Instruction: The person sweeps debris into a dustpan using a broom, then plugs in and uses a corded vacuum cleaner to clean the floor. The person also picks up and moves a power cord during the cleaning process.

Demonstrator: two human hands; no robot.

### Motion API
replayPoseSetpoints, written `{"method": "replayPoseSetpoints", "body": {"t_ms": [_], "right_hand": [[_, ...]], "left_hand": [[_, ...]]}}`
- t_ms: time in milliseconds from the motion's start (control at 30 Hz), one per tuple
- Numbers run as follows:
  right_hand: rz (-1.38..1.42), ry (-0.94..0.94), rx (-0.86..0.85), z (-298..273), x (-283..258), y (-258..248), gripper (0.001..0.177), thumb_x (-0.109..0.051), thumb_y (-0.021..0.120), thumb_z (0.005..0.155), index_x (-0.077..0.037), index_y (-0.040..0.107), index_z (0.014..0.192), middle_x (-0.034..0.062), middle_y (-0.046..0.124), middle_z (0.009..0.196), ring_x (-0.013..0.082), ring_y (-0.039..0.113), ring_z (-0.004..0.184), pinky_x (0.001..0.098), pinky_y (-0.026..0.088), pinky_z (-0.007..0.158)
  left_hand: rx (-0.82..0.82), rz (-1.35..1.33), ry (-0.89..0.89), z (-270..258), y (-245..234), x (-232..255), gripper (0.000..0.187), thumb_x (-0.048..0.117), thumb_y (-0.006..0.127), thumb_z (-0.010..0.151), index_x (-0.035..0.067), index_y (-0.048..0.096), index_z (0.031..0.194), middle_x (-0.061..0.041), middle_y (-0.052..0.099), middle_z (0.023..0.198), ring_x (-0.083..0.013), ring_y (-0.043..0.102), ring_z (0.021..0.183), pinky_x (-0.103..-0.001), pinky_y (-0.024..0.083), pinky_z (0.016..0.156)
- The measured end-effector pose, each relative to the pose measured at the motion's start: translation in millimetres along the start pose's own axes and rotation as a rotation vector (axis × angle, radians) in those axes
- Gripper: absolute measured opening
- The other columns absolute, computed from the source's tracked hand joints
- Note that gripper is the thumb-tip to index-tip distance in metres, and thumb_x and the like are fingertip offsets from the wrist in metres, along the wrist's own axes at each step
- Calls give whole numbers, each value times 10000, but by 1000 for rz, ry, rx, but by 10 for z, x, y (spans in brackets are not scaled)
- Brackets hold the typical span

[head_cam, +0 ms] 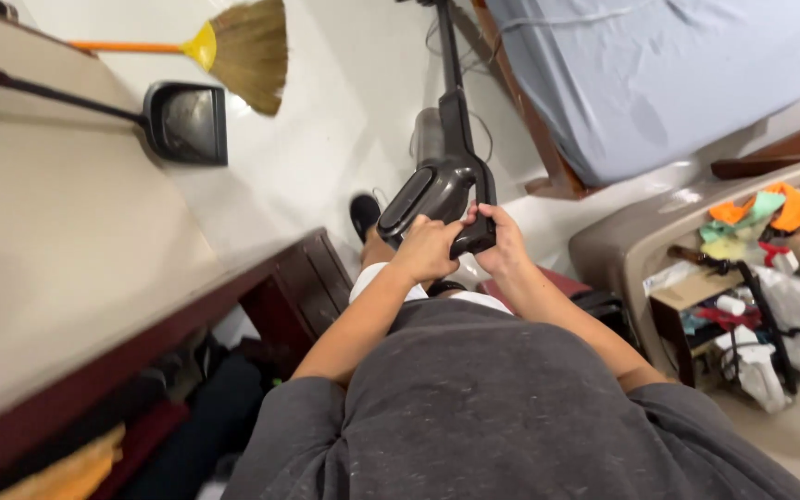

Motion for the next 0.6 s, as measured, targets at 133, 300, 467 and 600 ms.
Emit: {"method": "replayPoseSetpoints", "body": {"t_ms": [133,300,467,600], "right_hand": [[-7,26,-26,-405,163,-111,182,-83,656,880,-16,599,1040,71,637,876,197,642,823,348,562,828],[-367,-50,-51,-530,117,58,286,-31,637,888,-12,485,1129,132,622,863,228,649,780,376,579,736],[-462,-46,-68,-845,261,91,450,10,615,850,-27,470,1274,114,612,849,219,645,728,364,585,674],[-546,3,-61,-1147,376,-12,515,5,609,847,-35,470,1341,122,613,845,207,647,738,344,564,654]], "left_hand": [[-39,30,21,-352,94,199,510,205,780,650,88,670,1134,-145,699,823,-338,661,868,-431,414,886],[33,30,4,-628,106,239,446,211,769,677,54,653,1078,-146,699,822,-352,664,855,-435,429,871],[18,9,64,-937,153,388,422,256,772,710,18,632,1030,-167,690,789,-365,667,820,-460,468,822],[-151,33,107,-1127,314,548,460,330,799,723,-3,641,998,-195,700,761,-386,687,771,-483,512,780]]}}
Point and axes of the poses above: each hand's wrist, its own z-axis towards the middle knuckle, its own y-axis out of the palm, x = y × z, the point moved 8 cm from there along z, towards the middle knuckle
